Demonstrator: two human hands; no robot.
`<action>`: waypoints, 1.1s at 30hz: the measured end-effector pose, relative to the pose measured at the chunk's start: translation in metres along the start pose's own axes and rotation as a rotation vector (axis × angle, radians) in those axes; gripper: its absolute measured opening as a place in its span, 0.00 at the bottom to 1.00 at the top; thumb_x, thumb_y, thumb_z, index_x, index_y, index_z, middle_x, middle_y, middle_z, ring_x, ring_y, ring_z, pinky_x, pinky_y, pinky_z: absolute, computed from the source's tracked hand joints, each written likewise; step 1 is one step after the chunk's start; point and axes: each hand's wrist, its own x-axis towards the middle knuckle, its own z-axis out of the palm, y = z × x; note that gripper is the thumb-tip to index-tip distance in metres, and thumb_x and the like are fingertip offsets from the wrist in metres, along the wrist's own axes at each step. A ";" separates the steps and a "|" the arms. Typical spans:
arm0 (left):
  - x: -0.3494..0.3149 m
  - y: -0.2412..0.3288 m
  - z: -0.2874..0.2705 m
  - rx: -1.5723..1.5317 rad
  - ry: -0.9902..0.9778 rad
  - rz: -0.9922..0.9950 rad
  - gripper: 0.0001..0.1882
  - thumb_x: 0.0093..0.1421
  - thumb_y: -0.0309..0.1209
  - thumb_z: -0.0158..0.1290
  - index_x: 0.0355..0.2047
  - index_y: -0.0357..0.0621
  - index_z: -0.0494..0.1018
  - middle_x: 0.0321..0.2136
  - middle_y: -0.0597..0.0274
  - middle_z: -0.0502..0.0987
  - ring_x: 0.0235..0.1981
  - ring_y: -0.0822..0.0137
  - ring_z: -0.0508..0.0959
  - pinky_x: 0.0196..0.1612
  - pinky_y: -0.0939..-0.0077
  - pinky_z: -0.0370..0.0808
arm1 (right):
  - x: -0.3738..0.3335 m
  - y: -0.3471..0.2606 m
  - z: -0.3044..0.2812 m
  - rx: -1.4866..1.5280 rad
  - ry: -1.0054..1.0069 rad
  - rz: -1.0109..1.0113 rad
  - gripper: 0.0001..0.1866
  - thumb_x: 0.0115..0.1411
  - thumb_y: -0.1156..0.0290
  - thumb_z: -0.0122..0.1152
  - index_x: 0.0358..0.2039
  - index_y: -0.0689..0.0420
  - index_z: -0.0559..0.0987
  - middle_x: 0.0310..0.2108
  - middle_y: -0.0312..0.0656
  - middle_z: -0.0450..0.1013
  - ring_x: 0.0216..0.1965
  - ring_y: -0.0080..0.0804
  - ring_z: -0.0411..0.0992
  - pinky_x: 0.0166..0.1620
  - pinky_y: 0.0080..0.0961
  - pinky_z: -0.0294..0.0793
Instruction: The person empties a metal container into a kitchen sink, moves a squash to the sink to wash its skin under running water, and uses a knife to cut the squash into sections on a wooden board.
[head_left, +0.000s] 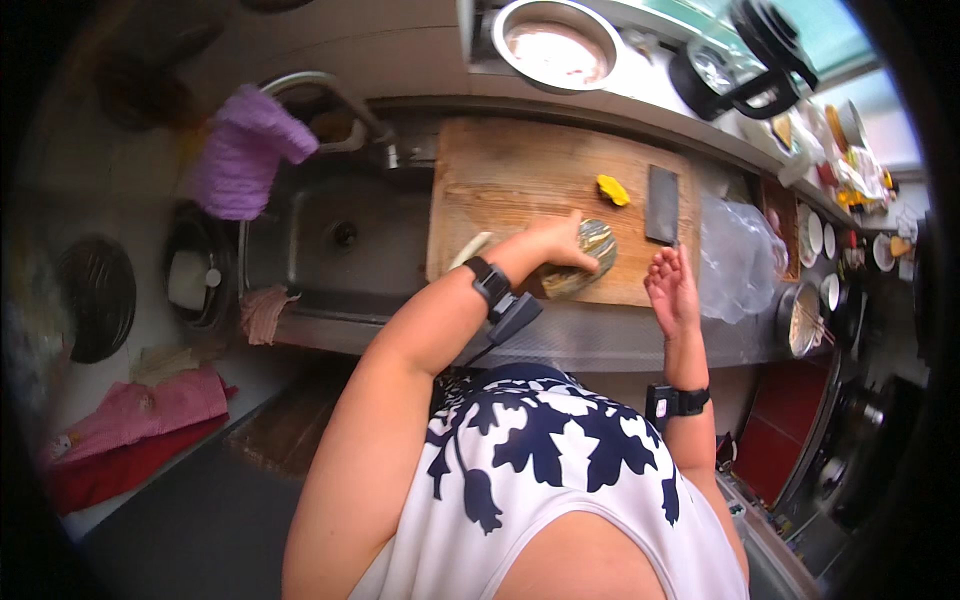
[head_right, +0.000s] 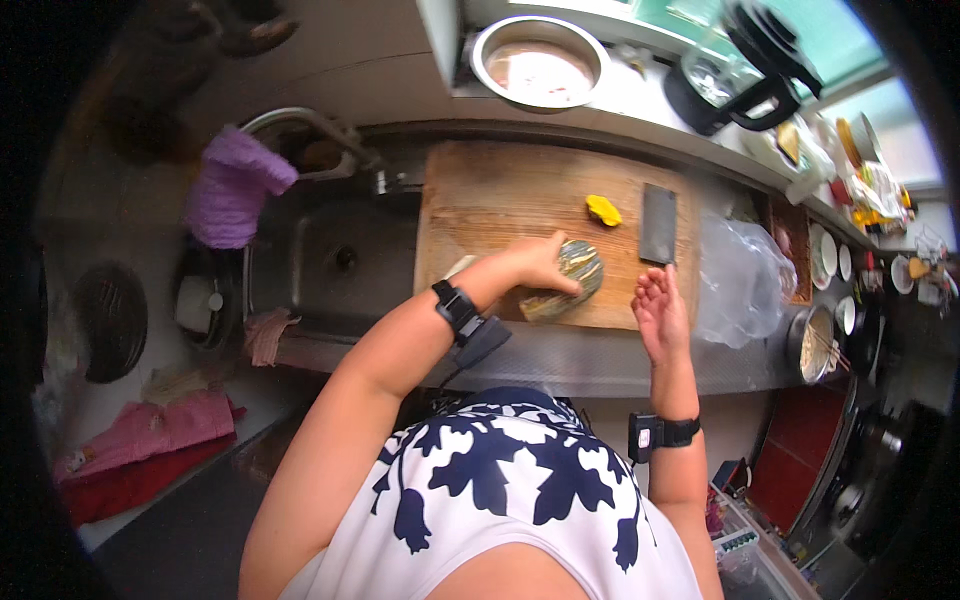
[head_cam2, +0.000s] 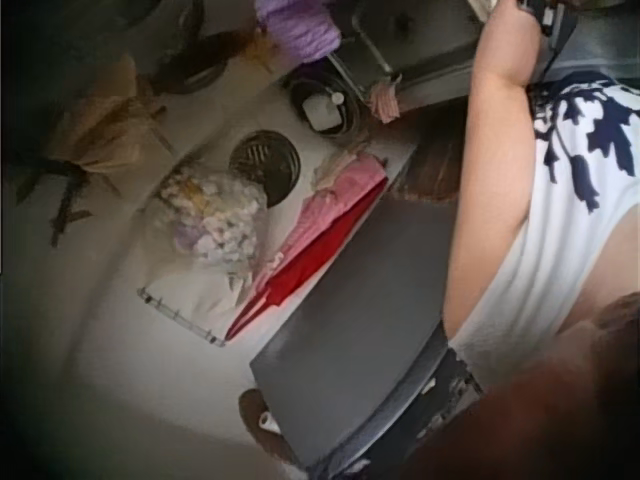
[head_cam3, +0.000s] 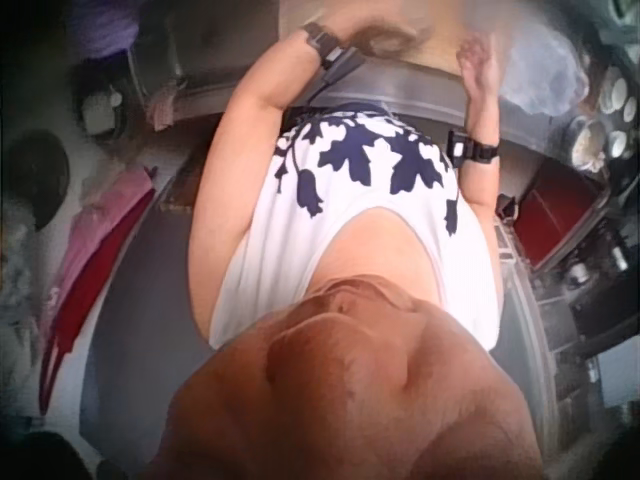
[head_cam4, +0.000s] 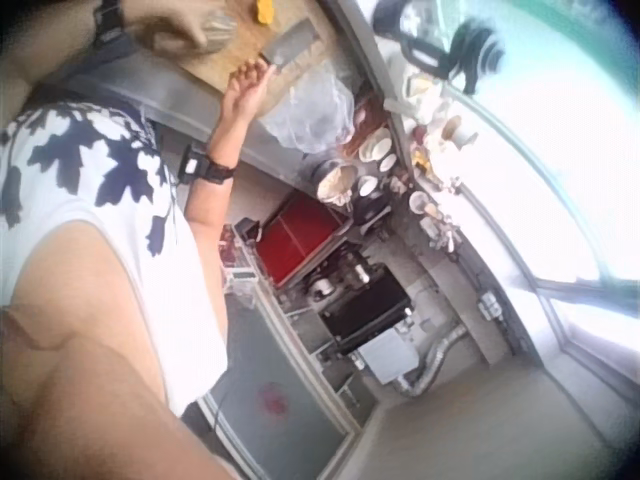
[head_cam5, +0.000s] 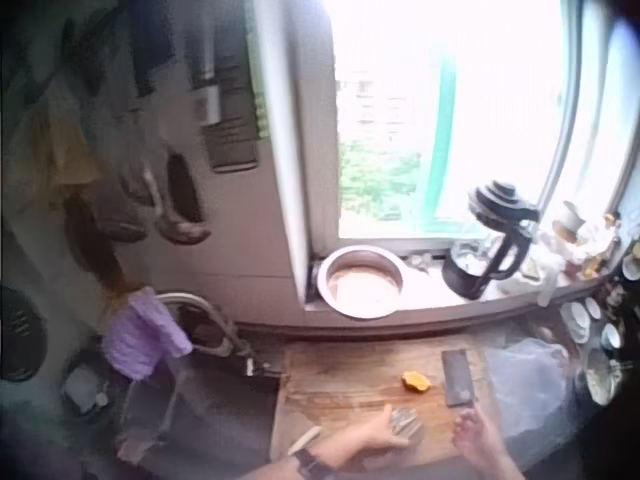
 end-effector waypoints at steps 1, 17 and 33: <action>-0.003 -0.014 0.001 -0.011 0.012 -0.017 0.47 0.37 0.54 0.63 0.51 0.37 0.60 0.42 0.44 0.73 0.44 0.52 0.74 0.45 0.65 0.71 | -0.001 0.001 0.014 -0.002 -0.039 -0.045 0.15 0.62 0.53 0.48 0.33 0.52 0.72 0.28 0.33 0.70 0.30 0.21 0.67 0.34 0.16 0.68; -0.249 -0.272 -0.008 -1.854 0.347 -0.113 0.34 0.53 0.51 0.53 0.51 0.37 0.64 0.44 0.54 0.73 0.42 0.68 0.76 0.43 0.74 0.75 | 0.141 0.174 0.301 -1.120 -0.243 0.215 0.36 0.55 0.32 0.39 0.26 0.58 0.75 0.19 0.39 0.74 0.19 0.29 0.70 0.24 0.24 0.65; -0.248 -0.342 -0.025 -2.010 0.714 -0.089 0.32 0.54 0.54 0.52 0.50 0.43 0.65 0.44 0.59 0.71 0.45 0.64 0.73 0.46 0.68 0.72 | 0.175 0.204 0.304 -1.145 -0.053 0.058 0.19 0.58 0.58 0.42 0.16 0.55 0.68 0.13 0.38 0.65 0.11 0.26 0.57 0.15 0.24 0.54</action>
